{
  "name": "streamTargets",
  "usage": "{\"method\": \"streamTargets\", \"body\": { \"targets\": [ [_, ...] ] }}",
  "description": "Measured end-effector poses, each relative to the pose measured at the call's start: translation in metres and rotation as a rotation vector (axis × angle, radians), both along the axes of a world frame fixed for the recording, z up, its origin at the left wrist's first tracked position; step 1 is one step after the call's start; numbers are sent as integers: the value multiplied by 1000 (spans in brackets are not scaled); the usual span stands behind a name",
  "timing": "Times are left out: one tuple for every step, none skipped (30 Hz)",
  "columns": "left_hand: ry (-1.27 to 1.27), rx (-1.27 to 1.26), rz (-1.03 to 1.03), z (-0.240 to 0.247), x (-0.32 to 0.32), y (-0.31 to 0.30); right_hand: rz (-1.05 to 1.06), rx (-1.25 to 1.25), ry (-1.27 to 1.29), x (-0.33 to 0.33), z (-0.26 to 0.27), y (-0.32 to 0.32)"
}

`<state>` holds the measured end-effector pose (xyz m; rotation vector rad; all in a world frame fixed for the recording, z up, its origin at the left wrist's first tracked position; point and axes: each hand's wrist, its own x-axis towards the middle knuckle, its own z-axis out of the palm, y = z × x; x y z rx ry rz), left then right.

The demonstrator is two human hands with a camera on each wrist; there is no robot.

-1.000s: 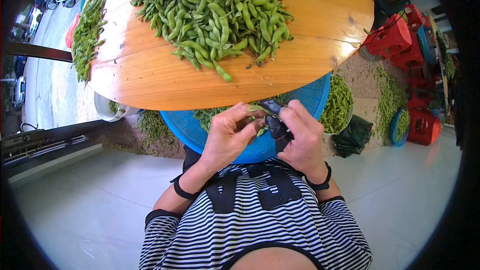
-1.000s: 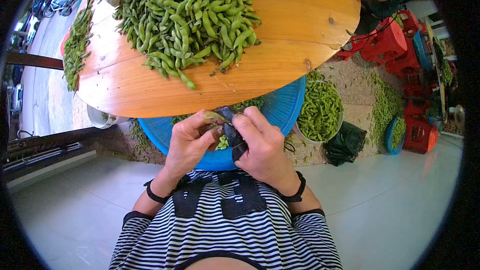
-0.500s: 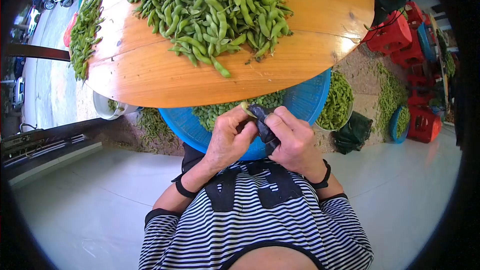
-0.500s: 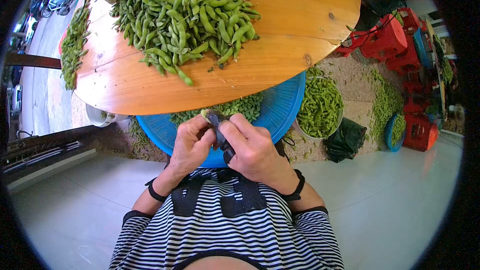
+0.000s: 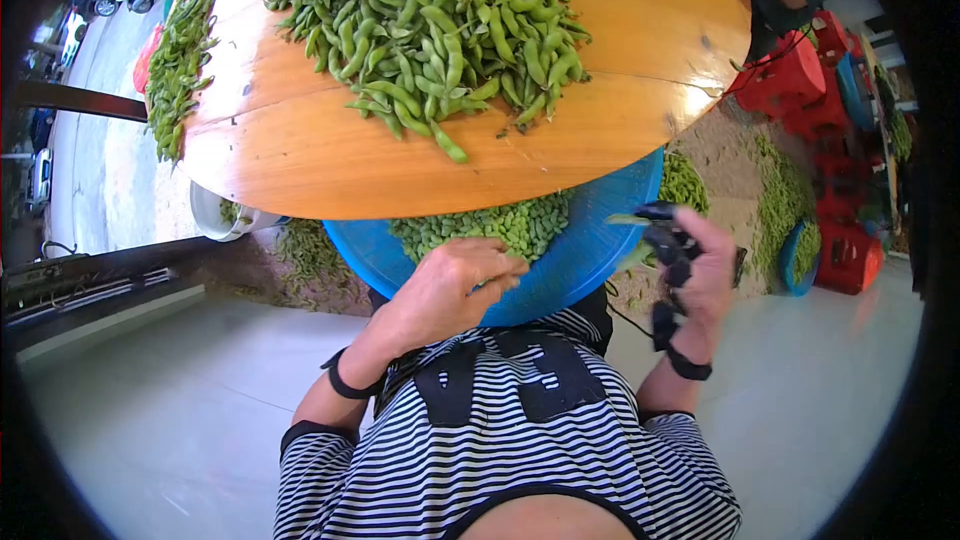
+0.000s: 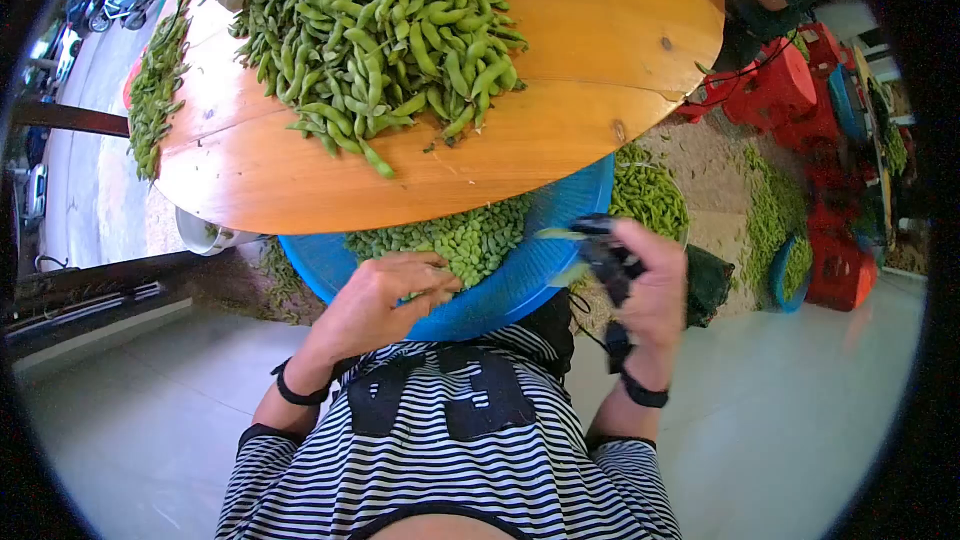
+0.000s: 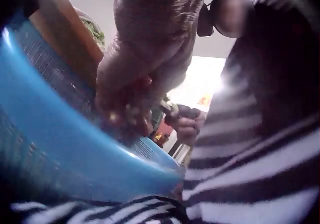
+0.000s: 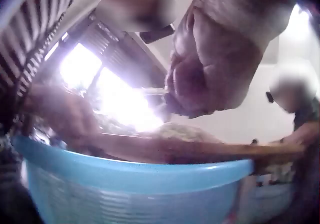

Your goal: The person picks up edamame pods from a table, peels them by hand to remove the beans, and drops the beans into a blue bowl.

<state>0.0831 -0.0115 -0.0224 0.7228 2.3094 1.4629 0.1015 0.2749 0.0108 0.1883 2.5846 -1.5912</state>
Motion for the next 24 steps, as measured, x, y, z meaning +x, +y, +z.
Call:
{"method": "streamTargets", "body": {
  "targets": [
    [113, -51, -78, 9, -2, -6, -18, 82, -22, 0, 2, 16],
    [59, -18, -3, 16, -5, -12, -48, 369, 43, 4, -7, 40],
    [65, -20, 3, 25, -11, -18, -80, 655, 112, 7, -17, 59],
    [102, -160, 118, 34, -20, -24, -77, 653, 119, 7, -16, 69],
    [138, -298, 234, 38, -30, -28, -136, 712, 83, 6, -16, 76],
    [142, -298, 241, 37, -42, -29, -195, 770, 46, 5, -15, 79],
    [337, -343, 259, 34, -57, -31, -192, 768, 50, 4, -14, 79],
    [532, -387, 273, 31, -66, -32, -189, 825, 80, 4, -15, 79],
    [534, -389, 271, 27, -71, -32, -188, 881, 109, 3, -14, 78],
    [623, -424, 220, 23, -76, -32, -193, 879, 110, 1, -12, 73],
    [711, -458, 166, 22, -79, -32, -165, 718, 191, 0, -10, 64],
    [713, -456, 160, 25, -79, -29, -135, 558, 267, -3, -6, 51],
    [671, -386, 191, 30, -77, -24, -112, 444, 292, -7, 1, 29],
    [628, -315, 218, 33, -75, -19, -91, 331, 316, -10, 6, 13],
    [628, -310, 210, 32, -71, -15, -58, 232, 291, -10, -13, 12],
    [525, -225, 218, 31, -66, -11, -35, 64, 260, -14, -10, -12],
    [423, -142, 226, 31, -60, -7, 21, -28, 398, -15, -22, -28],
    [425, -140, 223, 32, -53, -2, 38, -74, 269, -17, -22, -45],
    [183, -83, 234, 33, -45, 3, 120, -144, 180, -19, -12, -59],
    [-59, -26, 245, 34, -39, 7, 164, -225, 160, -22, -8, -72],
    [-58, -26, 247, 32, -35, 9, 182, -264, 132, -22, -4, -80],
    [-169, 82, 284, 26, -31, 11, 190, -273, 132, -22, -2, -85],
    [-280, 192, 319, 20, -28, 13, 198, -282, 131, -22, -2, -88],
    [-270, 242, 348, 16, -26, 15, 199, -281, 130, -22, -3, -88]
  ]
}}
